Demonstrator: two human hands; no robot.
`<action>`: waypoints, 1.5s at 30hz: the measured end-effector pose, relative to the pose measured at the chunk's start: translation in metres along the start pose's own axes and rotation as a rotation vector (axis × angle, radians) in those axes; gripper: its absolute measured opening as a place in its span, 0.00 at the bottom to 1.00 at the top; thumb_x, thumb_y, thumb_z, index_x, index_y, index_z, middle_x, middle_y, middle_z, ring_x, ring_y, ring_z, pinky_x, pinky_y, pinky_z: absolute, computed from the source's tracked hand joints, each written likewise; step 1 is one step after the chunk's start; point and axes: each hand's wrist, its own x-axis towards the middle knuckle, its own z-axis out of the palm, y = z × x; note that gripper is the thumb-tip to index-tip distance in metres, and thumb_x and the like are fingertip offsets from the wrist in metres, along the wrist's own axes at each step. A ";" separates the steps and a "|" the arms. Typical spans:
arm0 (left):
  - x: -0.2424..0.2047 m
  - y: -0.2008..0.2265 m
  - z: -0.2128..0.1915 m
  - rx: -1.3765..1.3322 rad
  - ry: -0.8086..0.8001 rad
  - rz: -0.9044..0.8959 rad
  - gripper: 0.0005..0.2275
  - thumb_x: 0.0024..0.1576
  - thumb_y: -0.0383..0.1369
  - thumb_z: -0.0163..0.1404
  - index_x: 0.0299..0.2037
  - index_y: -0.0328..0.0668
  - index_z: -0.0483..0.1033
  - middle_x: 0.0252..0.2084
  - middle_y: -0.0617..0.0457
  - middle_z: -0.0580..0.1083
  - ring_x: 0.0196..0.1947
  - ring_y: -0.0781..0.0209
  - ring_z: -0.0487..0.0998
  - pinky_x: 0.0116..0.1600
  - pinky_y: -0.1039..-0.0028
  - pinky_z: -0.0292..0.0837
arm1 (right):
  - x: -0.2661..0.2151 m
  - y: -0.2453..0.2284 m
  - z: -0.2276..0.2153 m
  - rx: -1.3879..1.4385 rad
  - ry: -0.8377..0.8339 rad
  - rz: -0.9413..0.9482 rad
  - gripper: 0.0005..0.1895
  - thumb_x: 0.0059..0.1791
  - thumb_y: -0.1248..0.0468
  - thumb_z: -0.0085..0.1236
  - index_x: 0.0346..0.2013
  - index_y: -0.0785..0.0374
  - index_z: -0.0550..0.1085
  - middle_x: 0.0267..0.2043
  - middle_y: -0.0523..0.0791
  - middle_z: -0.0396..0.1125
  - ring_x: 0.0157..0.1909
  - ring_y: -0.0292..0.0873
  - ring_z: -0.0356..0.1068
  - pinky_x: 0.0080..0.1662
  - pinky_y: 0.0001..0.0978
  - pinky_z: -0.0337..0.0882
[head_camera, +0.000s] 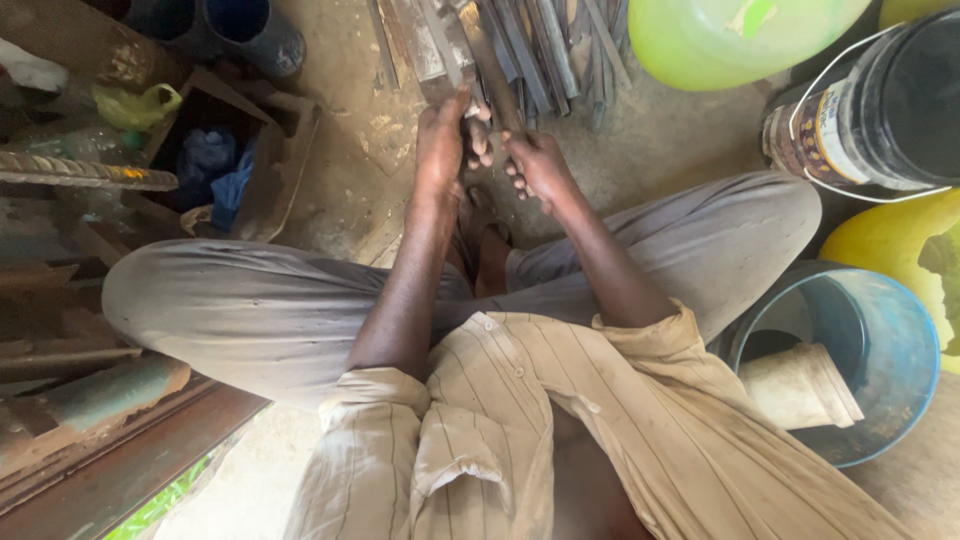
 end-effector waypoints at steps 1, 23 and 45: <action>-0.005 0.008 0.004 0.006 -0.008 0.019 0.18 0.66 0.42 0.41 0.35 0.36 0.78 0.17 0.55 0.72 0.13 0.66 0.70 0.18 0.75 0.62 | 0.001 0.000 0.001 0.013 -0.012 0.023 0.16 0.55 0.53 0.51 0.41 0.64 0.75 0.23 0.39 0.65 0.16 0.31 0.59 0.18 0.26 0.60; -0.020 0.046 0.010 -0.500 -0.129 0.144 0.16 0.71 0.43 0.38 0.34 0.43 0.69 0.19 0.57 0.65 0.15 0.67 0.61 0.19 0.76 0.55 | 0.000 -0.006 0.003 0.083 -0.051 0.095 0.18 0.56 0.50 0.49 0.40 0.63 0.72 0.22 0.38 0.63 0.18 0.30 0.59 0.19 0.26 0.60; 0.087 -0.125 -0.067 0.198 0.284 -0.022 0.22 0.62 0.46 0.52 0.22 0.34 0.74 0.15 0.51 0.70 0.12 0.62 0.70 0.19 0.69 0.63 | -0.008 -0.010 0.020 -0.571 0.277 -0.859 0.19 0.59 0.59 0.57 0.57 0.70 0.68 0.31 0.51 0.72 0.28 0.47 0.75 0.31 0.41 0.72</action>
